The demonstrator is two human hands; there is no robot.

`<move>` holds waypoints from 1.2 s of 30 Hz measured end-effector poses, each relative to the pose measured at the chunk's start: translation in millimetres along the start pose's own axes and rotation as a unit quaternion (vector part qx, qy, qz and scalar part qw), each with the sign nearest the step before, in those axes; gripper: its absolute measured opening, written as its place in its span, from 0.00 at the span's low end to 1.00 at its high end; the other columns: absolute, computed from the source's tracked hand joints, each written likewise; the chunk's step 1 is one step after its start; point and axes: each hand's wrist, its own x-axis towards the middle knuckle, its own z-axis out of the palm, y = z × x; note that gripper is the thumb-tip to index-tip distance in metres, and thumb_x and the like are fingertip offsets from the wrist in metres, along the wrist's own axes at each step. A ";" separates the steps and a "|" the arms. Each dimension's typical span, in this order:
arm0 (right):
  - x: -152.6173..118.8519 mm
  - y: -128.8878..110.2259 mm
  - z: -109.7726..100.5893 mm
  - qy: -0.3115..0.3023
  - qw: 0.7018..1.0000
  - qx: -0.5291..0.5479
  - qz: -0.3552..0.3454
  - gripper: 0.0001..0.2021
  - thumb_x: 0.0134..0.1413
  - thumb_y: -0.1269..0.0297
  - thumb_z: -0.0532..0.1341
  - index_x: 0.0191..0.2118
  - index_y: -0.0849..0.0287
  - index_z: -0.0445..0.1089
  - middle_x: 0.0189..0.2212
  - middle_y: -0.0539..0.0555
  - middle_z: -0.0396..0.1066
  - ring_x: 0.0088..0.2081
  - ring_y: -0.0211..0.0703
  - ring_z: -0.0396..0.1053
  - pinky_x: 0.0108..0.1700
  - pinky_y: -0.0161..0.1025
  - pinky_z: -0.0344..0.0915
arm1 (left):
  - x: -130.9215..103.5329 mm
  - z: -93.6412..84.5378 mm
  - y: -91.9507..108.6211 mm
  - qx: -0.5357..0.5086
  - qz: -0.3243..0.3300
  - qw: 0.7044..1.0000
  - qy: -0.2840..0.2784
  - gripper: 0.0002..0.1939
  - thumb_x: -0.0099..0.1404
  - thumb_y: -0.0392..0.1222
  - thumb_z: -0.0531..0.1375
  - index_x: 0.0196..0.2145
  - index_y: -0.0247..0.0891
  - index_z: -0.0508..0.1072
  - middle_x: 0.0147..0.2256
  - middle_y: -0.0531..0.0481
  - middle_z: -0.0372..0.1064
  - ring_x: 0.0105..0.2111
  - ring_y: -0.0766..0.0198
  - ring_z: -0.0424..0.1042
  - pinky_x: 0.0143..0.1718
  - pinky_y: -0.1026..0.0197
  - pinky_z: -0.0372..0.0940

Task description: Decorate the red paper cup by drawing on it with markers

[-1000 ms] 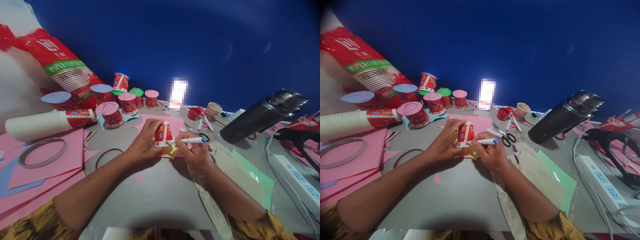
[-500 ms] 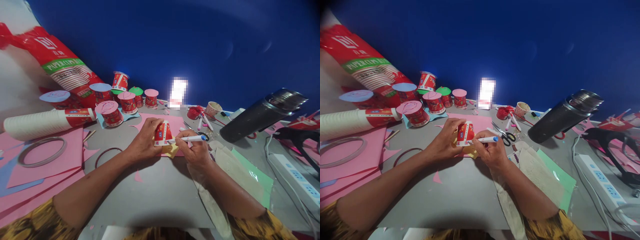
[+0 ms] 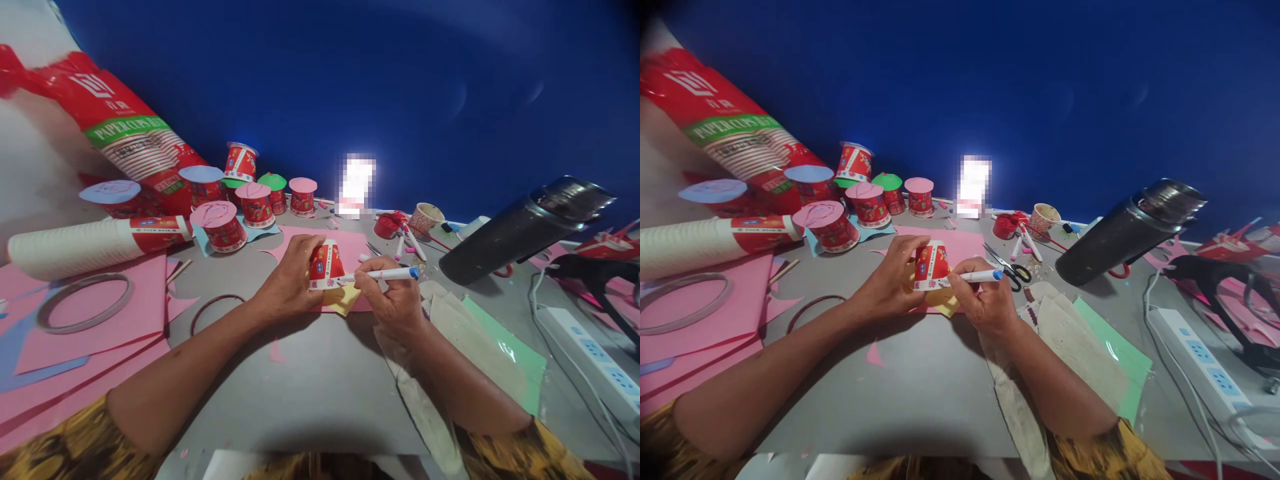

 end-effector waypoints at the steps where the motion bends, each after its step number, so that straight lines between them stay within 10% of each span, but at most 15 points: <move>1: -0.1 -0.5 -0.1 0.001 1.000 -0.001 -0.003 0.07 0.64 0.65 0.63 0.33 0.53 0.74 0.28 0.49 0.77 0.28 0.40 0.74 0.32 0.36 0.70 | 0.1 0.2 0.0 0.000 -0.003 1.000 0.002 0.40 0.59 0.44 0.71 0.66 0.42 0.60 0.63 0.37 0.62 0.65 0.42 0.66 0.67 0.38 0.67; 36: 4.4 0.6 -2.3 0.024 0.998 0.002 0.054 0.05 0.61 0.62 0.64 0.33 0.53 0.74 0.30 0.52 0.78 0.32 0.45 0.75 0.34 0.40 0.72 | 1.8 -0.3 -3.6 -0.017 -0.023 1.000 -0.007 0.40 0.58 0.41 0.70 0.66 0.44 0.60 0.63 0.39 0.61 0.65 0.43 0.65 0.68 0.39 0.66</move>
